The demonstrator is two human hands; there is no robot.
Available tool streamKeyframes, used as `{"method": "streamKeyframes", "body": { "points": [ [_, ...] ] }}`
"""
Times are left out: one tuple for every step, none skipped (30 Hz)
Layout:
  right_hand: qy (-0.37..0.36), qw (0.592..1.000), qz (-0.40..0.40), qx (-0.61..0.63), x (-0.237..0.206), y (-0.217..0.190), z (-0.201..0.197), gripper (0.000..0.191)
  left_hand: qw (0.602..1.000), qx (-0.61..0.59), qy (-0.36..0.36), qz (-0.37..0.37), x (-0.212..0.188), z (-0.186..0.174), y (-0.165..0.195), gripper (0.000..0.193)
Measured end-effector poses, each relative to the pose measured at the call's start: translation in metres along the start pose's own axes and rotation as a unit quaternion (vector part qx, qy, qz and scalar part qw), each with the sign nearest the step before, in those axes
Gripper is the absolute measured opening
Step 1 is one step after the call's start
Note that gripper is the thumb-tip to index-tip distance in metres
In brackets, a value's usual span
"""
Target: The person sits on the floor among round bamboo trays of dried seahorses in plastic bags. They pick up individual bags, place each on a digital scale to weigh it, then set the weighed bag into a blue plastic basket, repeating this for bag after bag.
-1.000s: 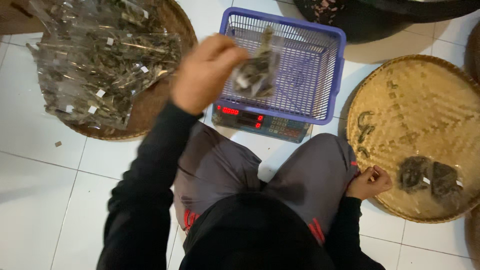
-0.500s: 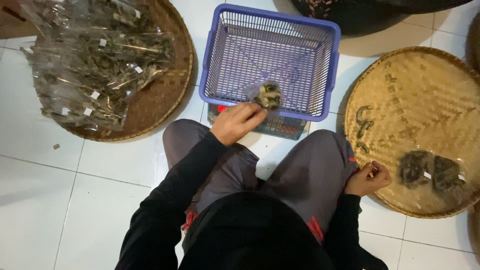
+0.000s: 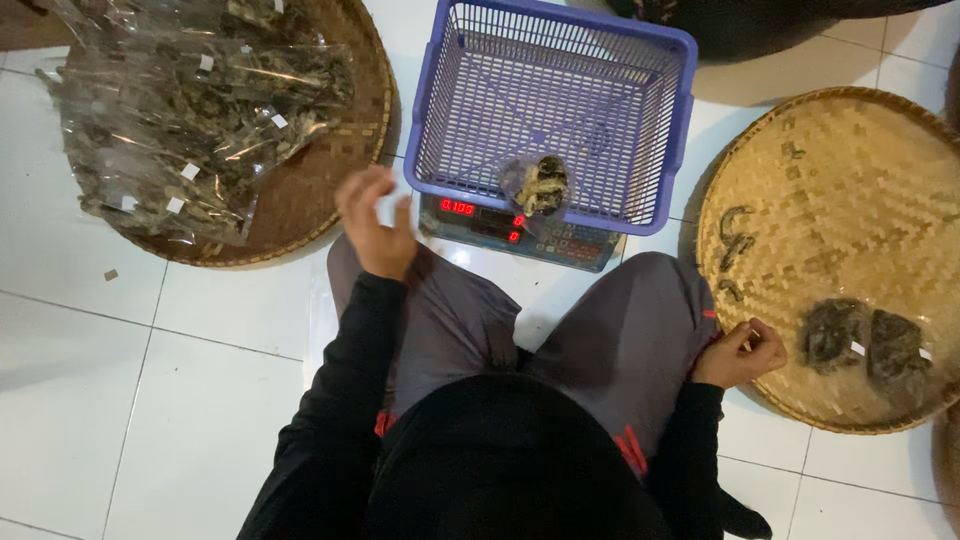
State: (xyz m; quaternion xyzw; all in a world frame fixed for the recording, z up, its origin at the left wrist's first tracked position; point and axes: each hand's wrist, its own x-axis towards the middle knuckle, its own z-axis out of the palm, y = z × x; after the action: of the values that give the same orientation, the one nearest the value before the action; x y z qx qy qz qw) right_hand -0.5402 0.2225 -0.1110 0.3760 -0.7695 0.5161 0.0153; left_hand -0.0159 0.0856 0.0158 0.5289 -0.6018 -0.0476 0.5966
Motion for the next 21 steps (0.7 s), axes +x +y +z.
{"method": "streamKeyframes", "body": {
  "points": [
    [-0.002, 1.0, 0.008, 0.003, 0.0, 0.001, 0.0, 0.005, 0.995, -0.06, 0.026, -0.073, -0.005, -0.004, -0.014, 0.033],
    [-0.001, 1.0, 0.003, -0.001, 0.0, 0.001, 0.0, 0.005, 0.994, -0.028, 0.057, -0.087, -0.009, -0.008, -0.029, 0.031],
    [0.001, 1.0, -0.002, -0.004, 0.0, 0.002, 0.0, 0.006, 0.991, 0.004, 0.088, -0.1, -0.012, -0.013, -0.043, 0.029],
    [0.004, 1.0, -0.006, -0.008, 0.0, 0.002, 0.0, 0.007, 0.986, 0.036, 0.118, -0.114, -0.016, -0.016, -0.055, 0.027],
    [0.008, 1.0, -0.013, -0.013, 0.0, 0.003, 0.0, 0.008, 0.983, 0.052, 0.113, -0.134, -0.021, -0.021, -0.064, 0.027],
    [0.011, 1.0, -0.02, -0.018, 0.0, 0.002, -0.001, 0.009, 0.98, 0.068, 0.107, -0.155, -0.028, -0.026, -0.07, 0.027],
    [0.014, 0.999, -0.027, -0.023, -0.001, 0.0, -0.001, 0.01, 0.975, 0.085, 0.102, -0.176, -0.034, -0.029, -0.076, 0.028],
    [0.017, 0.999, -0.035, -0.012, -0.001, -0.004, 0.0, 0.011, 0.97, 0.078, 0.119, -0.199, -0.036, -0.029, -0.082, 0.029],
    [0.02, 0.999, -0.043, -0.001, 0.0, -0.01, 0.0, 0.012, 0.963, 0.071, 0.136, -0.221, -0.037, -0.029, -0.087, 0.03],
    [0.023, 0.998, -0.052, 0.01, 0.0, -0.018, 0.0, 0.012, 0.956, 0.064, 0.152, -0.244, -0.039, -0.029, -0.089, 0.032],
    [0.025, 0.998, -0.054, 0.008, 0.001, -0.027, 0.0, 0.012, 0.959, 0.065, 0.139, -0.238, -0.041, -0.028, -0.091, 0.032],
    [0.028, 0.998, -0.056, 0.006, 0.003, -0.039, 0.0, 0.011, 0.963, 0.065, 0.127, -0.23, -0.042, -0.026, -0.091, 0.033],
    [0.031, 0.998, -0.059, 0.005, 0.005, -0.053, 0.001, 0.011, 0.966, 0.064, 0.115, -0.223, -0.042, -0.025, -0.091, 0.033],
    [0.02, 0.997, -0.076, 0.023, 0.007, -0.068, 0.002, 0.013, 0.967, 0.07, 0.114, -0.215, -0.042, -0.024, -0.091, 0.033],
    [0.009, 0.995, -0.093, 0.041, 0.007, -0.084, 0.002, 0.015, 0.969, 0.077, 0.112, -0.209, -0.041, -0.024, -0.09, 0.033],
    [-0.003, 0.992, -0.109, 0.059, 0.008, -0.1, 0.003, 0.017, 0.97, 0.083, 0.11, -0.202, -0.041, -0.024, -0.09, 0.033],
    [-0.007, 0.99, -0.132, 0.049, 0.01, -0.117, 0.006, 0.017, 0.966, 0.07, 0.115, -0.22, -0.04, -0.025, -0.089, 0.032],
    [-0.01, 0.987, -0.155, 0.04, 0.013, -0.133, 0.009, 0.017, 0.962, 0.057, 0.12, -0.237, -0.039, -0.025, -0.089, 0.032],
    [-0.014, 0.984, -0.178, 0.031, 0.015, -0.149, 0.013, 0.017, 0.958, 0.044, 0.125, -0.253, -0.038, -0.026, -0.088, 0.032],
    [-0.031, 0.984, -0.164, 0.068, 0.015, -0.165, 0.017, 0.017, 0.958, 0.055, 0.122, -0.252, -0.037, -0.026, -0.088, 0.032],
    [-0.049, 0.982, -0.151, 0.105, 0.014, -0.181, 0.022, 0.017, 0.958, 0.065, 0.12, -0.251, -0.037, -0.027, -0.087, 0.032]
  ]
}}
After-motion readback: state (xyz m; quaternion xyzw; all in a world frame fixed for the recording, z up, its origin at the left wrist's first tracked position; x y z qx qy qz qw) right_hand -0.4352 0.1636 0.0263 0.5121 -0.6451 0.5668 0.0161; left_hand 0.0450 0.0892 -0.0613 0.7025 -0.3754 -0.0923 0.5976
